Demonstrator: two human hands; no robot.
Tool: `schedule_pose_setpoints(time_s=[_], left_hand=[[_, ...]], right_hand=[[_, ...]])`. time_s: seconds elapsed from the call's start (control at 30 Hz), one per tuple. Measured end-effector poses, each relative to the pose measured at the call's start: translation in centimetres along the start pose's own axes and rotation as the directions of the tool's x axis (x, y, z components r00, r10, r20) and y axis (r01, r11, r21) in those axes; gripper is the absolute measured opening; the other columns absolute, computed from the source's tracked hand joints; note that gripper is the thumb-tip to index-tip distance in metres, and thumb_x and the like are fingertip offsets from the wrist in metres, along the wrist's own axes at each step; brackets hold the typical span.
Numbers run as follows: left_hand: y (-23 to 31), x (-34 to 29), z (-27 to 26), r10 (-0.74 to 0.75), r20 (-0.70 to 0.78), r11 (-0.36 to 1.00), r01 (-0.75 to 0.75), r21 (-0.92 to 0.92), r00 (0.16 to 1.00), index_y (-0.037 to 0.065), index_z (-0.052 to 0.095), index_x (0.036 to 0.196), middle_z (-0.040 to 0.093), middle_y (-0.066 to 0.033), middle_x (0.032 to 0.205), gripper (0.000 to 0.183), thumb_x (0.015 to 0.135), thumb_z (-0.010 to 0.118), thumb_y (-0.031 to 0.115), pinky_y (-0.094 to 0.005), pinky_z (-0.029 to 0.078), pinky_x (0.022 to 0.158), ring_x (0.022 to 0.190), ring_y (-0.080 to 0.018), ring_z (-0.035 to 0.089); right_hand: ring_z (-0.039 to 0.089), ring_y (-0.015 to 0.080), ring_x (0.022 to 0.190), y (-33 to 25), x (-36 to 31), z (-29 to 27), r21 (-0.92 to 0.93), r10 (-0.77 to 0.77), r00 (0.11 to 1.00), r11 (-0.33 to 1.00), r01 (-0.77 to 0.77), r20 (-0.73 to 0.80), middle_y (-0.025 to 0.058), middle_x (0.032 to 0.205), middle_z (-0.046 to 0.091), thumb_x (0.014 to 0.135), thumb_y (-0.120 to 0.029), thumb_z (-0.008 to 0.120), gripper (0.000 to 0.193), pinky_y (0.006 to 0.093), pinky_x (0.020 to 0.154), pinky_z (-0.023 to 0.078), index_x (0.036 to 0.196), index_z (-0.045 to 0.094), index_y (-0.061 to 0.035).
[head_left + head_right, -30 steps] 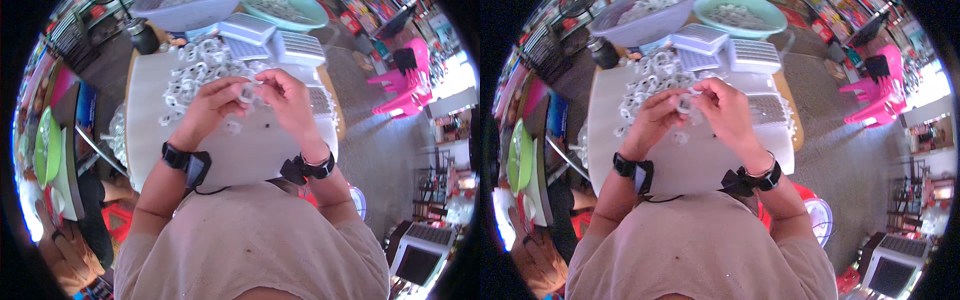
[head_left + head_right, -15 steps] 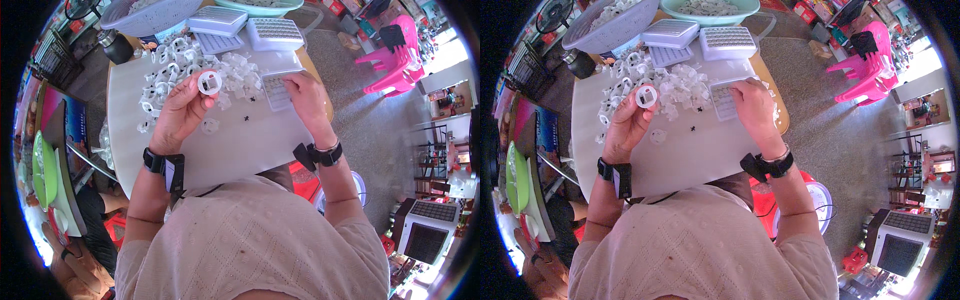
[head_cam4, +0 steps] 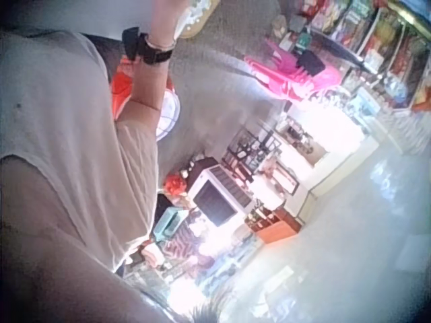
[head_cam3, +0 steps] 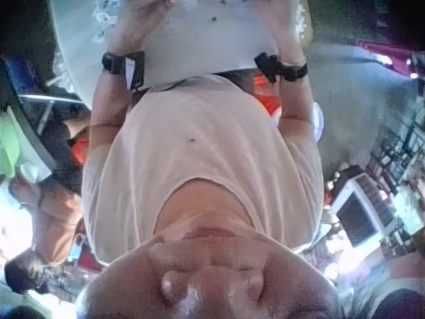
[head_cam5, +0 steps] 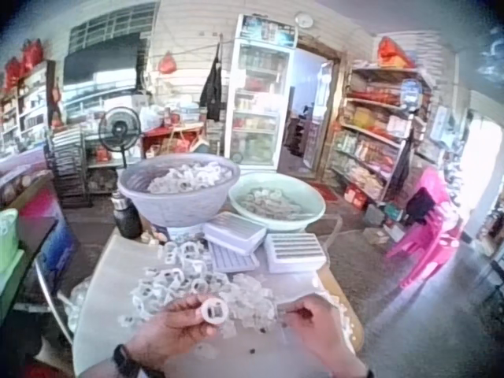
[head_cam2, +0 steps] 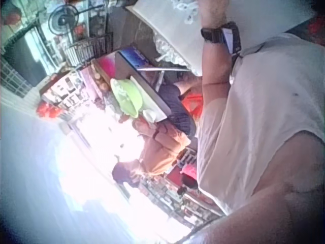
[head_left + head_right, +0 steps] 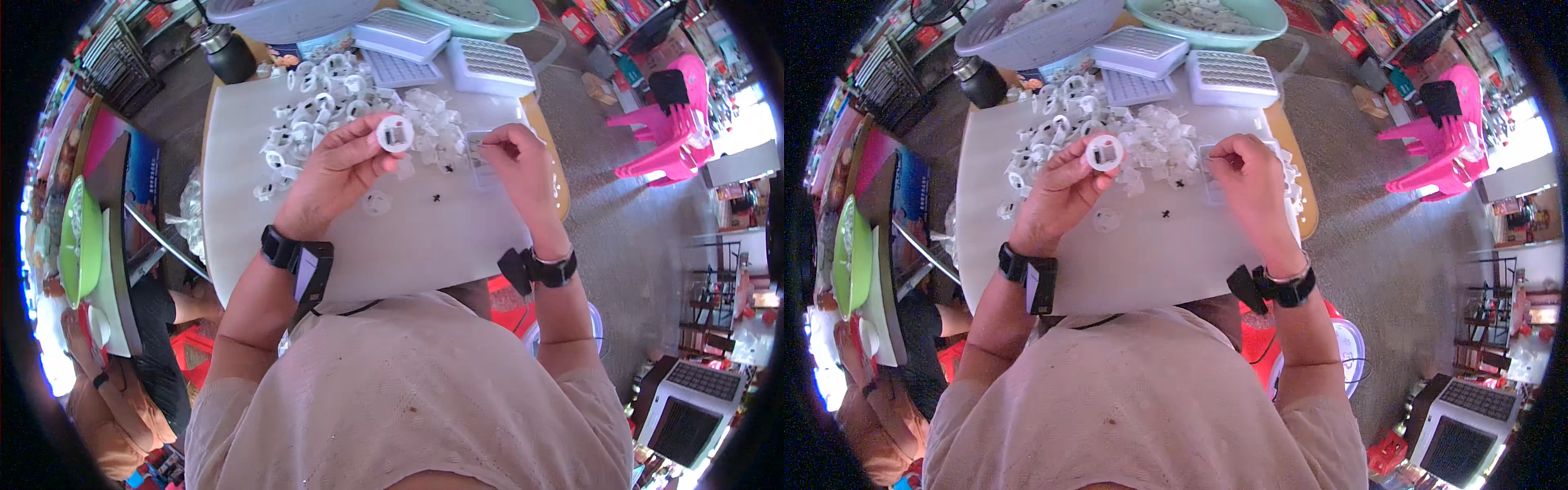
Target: Manually assembling small white and clear plastic components at a work table.
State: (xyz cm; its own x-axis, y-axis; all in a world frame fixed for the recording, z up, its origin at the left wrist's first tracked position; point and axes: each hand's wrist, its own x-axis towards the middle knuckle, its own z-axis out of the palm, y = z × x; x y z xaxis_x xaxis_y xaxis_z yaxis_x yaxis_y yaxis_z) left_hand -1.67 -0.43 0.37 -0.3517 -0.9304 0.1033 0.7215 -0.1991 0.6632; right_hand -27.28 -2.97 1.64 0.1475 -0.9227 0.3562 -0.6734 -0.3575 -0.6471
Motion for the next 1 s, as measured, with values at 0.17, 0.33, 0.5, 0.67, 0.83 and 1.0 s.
schedule_pose_setpoints(time_s=[0.17, 0.33, 0.5, 0.67, 0.83, 1.0], left_hand=[[-0.2, -0.3, 0.3, -0.103, 0.015, 0.993, 0.103, 0.054, 0.995, -0.003, 0.052, 0.122, 0.061, -0.0099, 0.107, 0.033, 0.092, 0.054, 0.010, -0.0261, 0.053, 0.077, 0.090, -0.0173, 0.062], [-0.2, -0.3, 0.7, -0.159, 0.016, 0.982, 0.156, 0.108, 0.987, -0.004, 0.052, 0.122, 0.062, -0.0101, 0.106, 0.033, 0.092, 0.054, 0.012, -0.0274, 0.052, 0.079, 0.090, -0.0179, 0.062], [0.2, -0.6, 1.6, -0.191, 0.002, 0.964, 0.187, 0.190, 0.982, -0.005, 0.054, 0.120, 0.062, -0.0102, 0.103, 0.033, 0.092, 0.055, 0.013, -0.0281, 0.051, 0.077, 0.088, -0.0176, 0.061], [0.1, -0.4, 1.4, -0.225, 0.007, 0.940, 0.215, 0.264, 0.974, -0.006, 0.056, 0.118, 0.063, -0.0100, 0.102, 0.032, 0.092, 0.056, 0.013, -0.0285, 0.051, 0.077, 0.088, -0.0179, 0.061], [-0.1, -0.2, 1.3, -0.239, -0.016, 0.937, 0.235, 0.256, 0.971, -0.007, 0.055, 0.117, 0.063, -0.0110, 0.103, 0.032, 0.091, 0.055, 0.013, -0.0285, 0.051, 0.076, 0.086, -0.0183, 0.062], [-0.2, 0.0, -0.7, -0.110, -0.032, 0.992, 0.112, 0.061, 0.993, -0.007, 0.050, 0.122, 0.063, -0.0121, 0.096, 0.033, 0.093, 0.048, 0.010, -0.0256, 0.052, 0.071, 0.083, -0.0179, 0.062]], right_hand=[[0.061, 0.0132, 0.070, -6.3, 0.5, -0.4, 0.464, -0.086, 0.985, 0.886, 0.006, 0.152, 0.0054, 0.075, 0.058, 0.074, -0.004, 0.068, 0.010, 0.0251, 0.063, 0.049, 0.081, 0.063, -0.0025], [0.060, 0.0126, 0.068, -7.4, 0.5, 1.0, 0.473, -0.199, 0.971, 0.874, 0.114, 0.134, 0.0073, 0.078, 0.058, 0.074, -0.002, 0.067, 0.009, 0.0245, 0.061, 0.048, 0.081, 0.061, -0.0008], [0.057, 0.0113, 0.066, -7.4, 0.6, 0.7, 0.464, -0.135, 0.959, 0.886, 0.004, 0.249, 0.0062, 0.077, 0.057, 0.074, -0.002, 0.067, 0.010, 0.0249, 0.058, 0.046, 0.077, 0.058, 0.0003], [0.053, 0.0087, 0.070, -6.1, 1.4, 0.7, 0.458, -0.069, 0.892, 0.874, -0.161, 0.446, 0.0023, 0.078, 0.056, 0.073, -0.007, 0.068, 0.019, 0.0248, 0.063, 0.044, 0.085, 0.055, -0.0004], [0.052, 0.0068, 0.076, -5.1, 1.9, 0.5, 0.569, -0.059, 0.857, 0.771, -0.286, 0.511, 0.0002, 0.082, 0.056, 0.077, -0.008, 0.065, 0.021, 0.0216, 0.070, 0.042, 0.094, 0.055, -0.0016], [0.051, 0.0055, 0.077, -1.4, 2.7, -2.5, 0.507, 0.056, 0.970, 0.844, -0.173, 0.236, -0.0030, 0.080, 0.056, 0.081, -0.008, 0.063, 0.016, 0.0204, 0.072, 0.041, 0.095, 0.059, -0.0020]])
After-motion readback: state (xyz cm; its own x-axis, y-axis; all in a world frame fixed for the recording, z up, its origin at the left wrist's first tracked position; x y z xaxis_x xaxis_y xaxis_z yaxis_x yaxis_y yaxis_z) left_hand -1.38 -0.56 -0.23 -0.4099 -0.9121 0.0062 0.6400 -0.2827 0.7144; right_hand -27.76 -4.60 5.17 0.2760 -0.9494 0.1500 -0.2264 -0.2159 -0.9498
